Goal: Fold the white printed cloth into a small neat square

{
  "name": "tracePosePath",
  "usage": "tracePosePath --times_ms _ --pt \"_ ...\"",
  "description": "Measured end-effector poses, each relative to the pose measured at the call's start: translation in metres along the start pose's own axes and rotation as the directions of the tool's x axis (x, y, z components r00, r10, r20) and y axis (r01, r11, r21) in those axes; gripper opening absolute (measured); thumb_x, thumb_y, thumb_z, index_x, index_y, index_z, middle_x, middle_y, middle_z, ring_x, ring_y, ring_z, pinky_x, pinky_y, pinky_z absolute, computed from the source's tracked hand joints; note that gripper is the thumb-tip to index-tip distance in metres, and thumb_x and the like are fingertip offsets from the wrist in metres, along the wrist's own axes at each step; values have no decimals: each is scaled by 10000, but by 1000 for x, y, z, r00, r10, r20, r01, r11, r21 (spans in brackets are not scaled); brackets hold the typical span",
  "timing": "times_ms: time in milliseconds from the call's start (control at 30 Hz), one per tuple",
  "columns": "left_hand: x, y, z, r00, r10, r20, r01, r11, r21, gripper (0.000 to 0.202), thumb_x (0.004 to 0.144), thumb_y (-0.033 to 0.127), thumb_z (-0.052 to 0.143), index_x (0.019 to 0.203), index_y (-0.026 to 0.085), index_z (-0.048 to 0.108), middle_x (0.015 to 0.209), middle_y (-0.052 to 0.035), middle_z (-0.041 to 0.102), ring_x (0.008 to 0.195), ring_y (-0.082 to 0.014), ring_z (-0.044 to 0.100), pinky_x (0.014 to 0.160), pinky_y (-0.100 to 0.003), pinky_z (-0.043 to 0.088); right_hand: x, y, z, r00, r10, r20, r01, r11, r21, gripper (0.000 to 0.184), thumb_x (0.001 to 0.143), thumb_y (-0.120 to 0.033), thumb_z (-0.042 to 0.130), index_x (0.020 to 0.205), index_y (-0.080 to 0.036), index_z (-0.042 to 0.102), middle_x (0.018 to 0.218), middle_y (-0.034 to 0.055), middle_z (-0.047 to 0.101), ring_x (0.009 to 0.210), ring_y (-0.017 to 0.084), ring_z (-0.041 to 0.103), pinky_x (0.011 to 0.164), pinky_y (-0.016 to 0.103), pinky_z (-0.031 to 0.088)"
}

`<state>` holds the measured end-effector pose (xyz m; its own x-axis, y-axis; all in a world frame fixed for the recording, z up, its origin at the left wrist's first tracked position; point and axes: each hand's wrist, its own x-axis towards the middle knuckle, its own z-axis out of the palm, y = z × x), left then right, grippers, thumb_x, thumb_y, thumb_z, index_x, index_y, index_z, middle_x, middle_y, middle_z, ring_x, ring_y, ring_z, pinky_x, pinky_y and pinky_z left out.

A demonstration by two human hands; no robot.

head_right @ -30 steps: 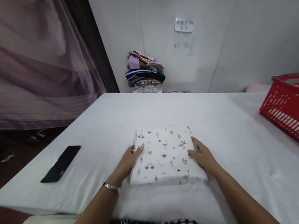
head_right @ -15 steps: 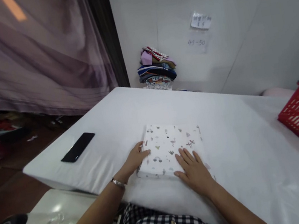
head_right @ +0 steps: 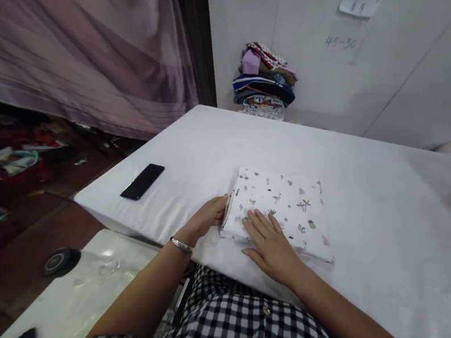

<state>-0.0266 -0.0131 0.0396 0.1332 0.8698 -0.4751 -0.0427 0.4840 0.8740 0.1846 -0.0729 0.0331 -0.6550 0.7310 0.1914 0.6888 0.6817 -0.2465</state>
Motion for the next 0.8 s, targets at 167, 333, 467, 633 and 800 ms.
tracePosePath --times_ms 167,333,467,633,800 --pt "-4 -11 -6 998 -17 60 18 1000 -15 560 763 645 452 956 139 596 754 -49 640 620 -135 539 578 -252 423 19 -4 14 1000 1 4 -1 1000 27 517 901 -257 415 1408 -207 328 1434 76 347 1334 235 281 1065 495 287" --pt "-5 -20 -10 994 -15 113 34 985 -172 589 771 635 459 1069 133 538 861 -82 650 682 -143 572 676 -276 446 18 4 17 964 212 -158 -164 949 271 440 921 -290 345 1348 -238 439 1278 46 544 1162 221 516 974 428 438" --pt "-9 -20 -7 998 -15 68 29 977 -213 572 766 617 488 1077 138 526 892 -84 644 729 -151 586 684 -272 445 13 4 18 932 301 -201 -233 923 305 442 919 -322 350 1339 -232 451 1253 43 565 1119 227 550 942 419 469" --pt "-6 -24 -1 998 45 33 -39 985 -166 544 754 614 505 996 131 566 847 -65 651 730 -154 581 636 -257 439 13 -9 35 996 61 -68 -61 998 2 447 876 -171 373 1307 -167 490 1366 83 444 1277 268 380 1034 490 352" --pt "0 -26 2 980 161 -119 -144 980 140 477 767 536 518 1025 143 592 928 -75 662 810 -186 585 690 -278 441 14 -10 30 999 30 -14 -30 1000 0 464 875 -229 415 1334 -167 454 1397 97 398 1300 265 344 1038 495 345"
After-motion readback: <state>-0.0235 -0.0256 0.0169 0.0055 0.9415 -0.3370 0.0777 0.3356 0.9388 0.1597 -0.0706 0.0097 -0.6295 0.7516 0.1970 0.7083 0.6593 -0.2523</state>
